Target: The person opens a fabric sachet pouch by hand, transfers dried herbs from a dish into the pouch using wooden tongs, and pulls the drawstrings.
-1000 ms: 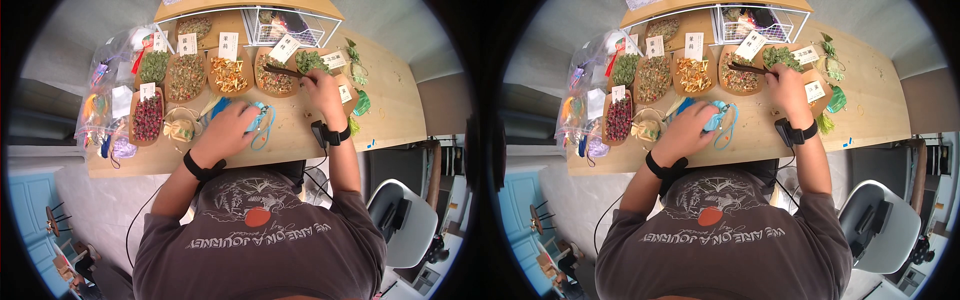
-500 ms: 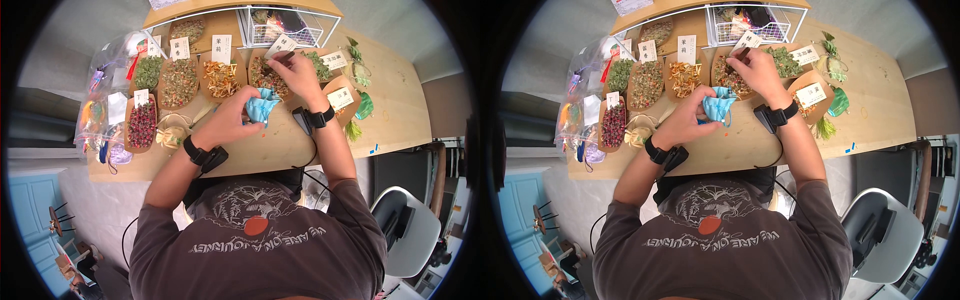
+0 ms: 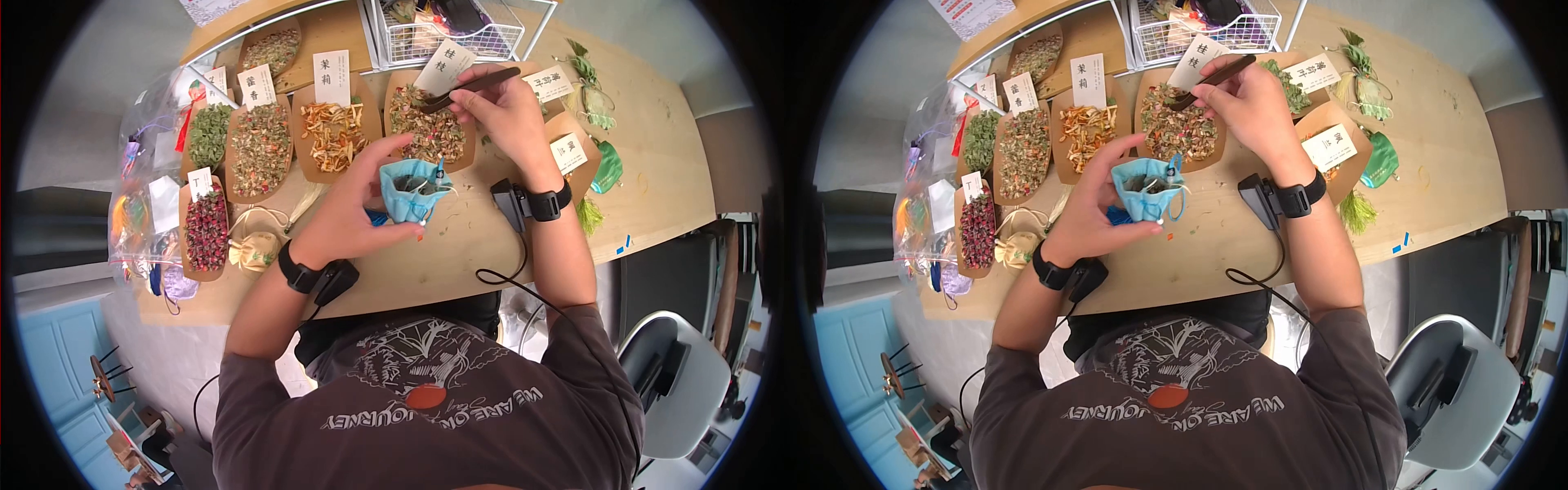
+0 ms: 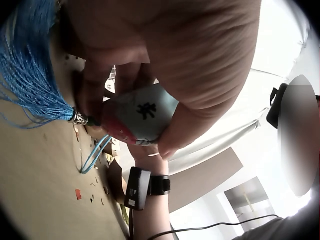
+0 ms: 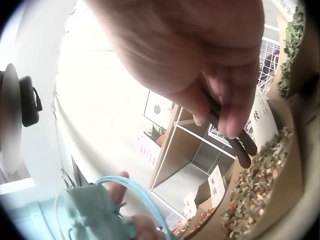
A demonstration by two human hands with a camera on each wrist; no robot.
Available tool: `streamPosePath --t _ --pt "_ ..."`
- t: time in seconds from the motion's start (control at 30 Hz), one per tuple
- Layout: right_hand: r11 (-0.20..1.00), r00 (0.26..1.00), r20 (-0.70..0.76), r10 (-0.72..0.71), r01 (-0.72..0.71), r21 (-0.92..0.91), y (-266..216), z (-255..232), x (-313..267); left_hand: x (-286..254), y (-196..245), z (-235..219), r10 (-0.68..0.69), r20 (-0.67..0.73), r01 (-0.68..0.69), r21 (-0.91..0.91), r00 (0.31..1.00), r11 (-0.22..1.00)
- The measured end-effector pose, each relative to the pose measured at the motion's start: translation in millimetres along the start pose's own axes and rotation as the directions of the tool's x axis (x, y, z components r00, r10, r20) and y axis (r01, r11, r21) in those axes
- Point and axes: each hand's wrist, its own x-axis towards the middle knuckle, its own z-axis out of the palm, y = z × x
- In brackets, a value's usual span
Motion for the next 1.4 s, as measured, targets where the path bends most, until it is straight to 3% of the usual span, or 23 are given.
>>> streamPosePath --t 0.1,0.17,0.27,0.33,0.4,0.57,0.77,0.83,0.9,0.97,1.03,1.07,1.1,1.17,1.2,1.27,1.4 --pt "0.990 1.000 -0.001 0.016 -0.016 -0.143 -6.6 -1.7 -2.7 -2.1 -12.4 -5.3 -0.055 0.133 0.055 0.009 0.990 0.998" --pt "1.000 1.000 0.019 0.012 -0.012 0.001 -12.2 0.7 -1.6 -4.8 -15.7 -2.9 -0.069 0.155 0.078 -0.054 0.985 0.995" --pt "0.998 0.999 0.023 -0.021 0.020 0.062 -26.6 14.5 -2.9 -6.0 -18.7 -1.0 -0.038 0.185 0.040 -0.009 0.982 0.999" --pt "0.995 0.998 0.044 -0.049 0.045 0.085 -22.0 18.1 -1.4 -6.6 -20.3 -0.2 -0.125 0.195 0.156 -0.152 0.973 0.976" --pt "0.993 0.995 0.073 -0.074 0.066 0.102 -14.7 22.0 -2.6 -4.2 -22.2 -1.4 -0.120 0.198 0.152 -0.156 0.973 0.976" --pt "0.985 0.991 0.069 -0.117 0.124 -0.119 -3.8 23.9 -11.2 -5.8 -31.3 0.5 -0.109 0.195 0.151 -0.219 0.975 0.964" --pt "0.967 0.982 0.053 -0.183 0.190 -0.172 6.5 14.2 -11.4 -5.6 -24.1 1.3 -0.129 0.240 0.163 -0.127 0.962 0.978" --pt "0.969 0.978 0.035 -0.204 0.207 -0.134 3.8 15.9 -14.9 -2.5 -16.0 0.0 -0.232 0.289 0.276 -0.125 0.929 0.953" --pt "0.981 0.983 0.007 -0.183 0.183 -0.058 4.9 16.7 -17.5 -1.0 -14.3 -1.5 -0.247 0.308 0.309 -0.168 0.919 0.936" --pt "0.983 0.990 -0.029 -0.136 0.131 -0.128 -2.7 18.8 -21.0 1.1 -16.2 -5.1 -0.268 0.326 0.351 -0.231 0.906 0.907" --pt "0.936 0.984 -0.012 -0.180 0.167 -0.310 -1.0 15.7 -21.4 4.0 -17.2 -11.2 -0.181 0.332 0.213 -0.062 0.926 0.975" --pt "0.926 0.982 -0.013 -0.187 0.171 -0.337 1.0 15.1 -21.2 2.3 -23.3 -9.7 -0.170 0.300 0.220 -0.140 0.939 0.965" --pt "0.948 0.985 -0.057 -0.165 0.142 -0.285 2.7 17.7 -21.1 4.1 -26.3 -11.1 -0.187 0.297 0.242 -0.159 0.936 0.957" --pt "0.963 0.988 -0.071 -0.140 0.119 -0.241 4.7 16.3 -21.3 6.7 -26.8 -14.8 -0.088 0.345 0.102 -0.023 0.934 0.995" --pt "0.965 0.991 -0.072 -0.115 0.094 -0.244 5.1 14.8 -21.5 8.6 -26.8 -14.5 -0.093 0.369 0.113 -0.034 0.925 0.993" --pt "0.942 0.971 -0.040 -0.234 0.217 -0.256 6.4 10.9 -17.6 13.2 -27.6 -15.9 -0.093 0.388 0.124 -0.055 0.917 0.991" --pt "0.954 0.982 -0.026 -0.189 0.177 -0.243 1.2 11.2 -20.0 15.2 -30.7 -17.6 -0.108 0.383 0.155 -0.094 0.917 0.983"
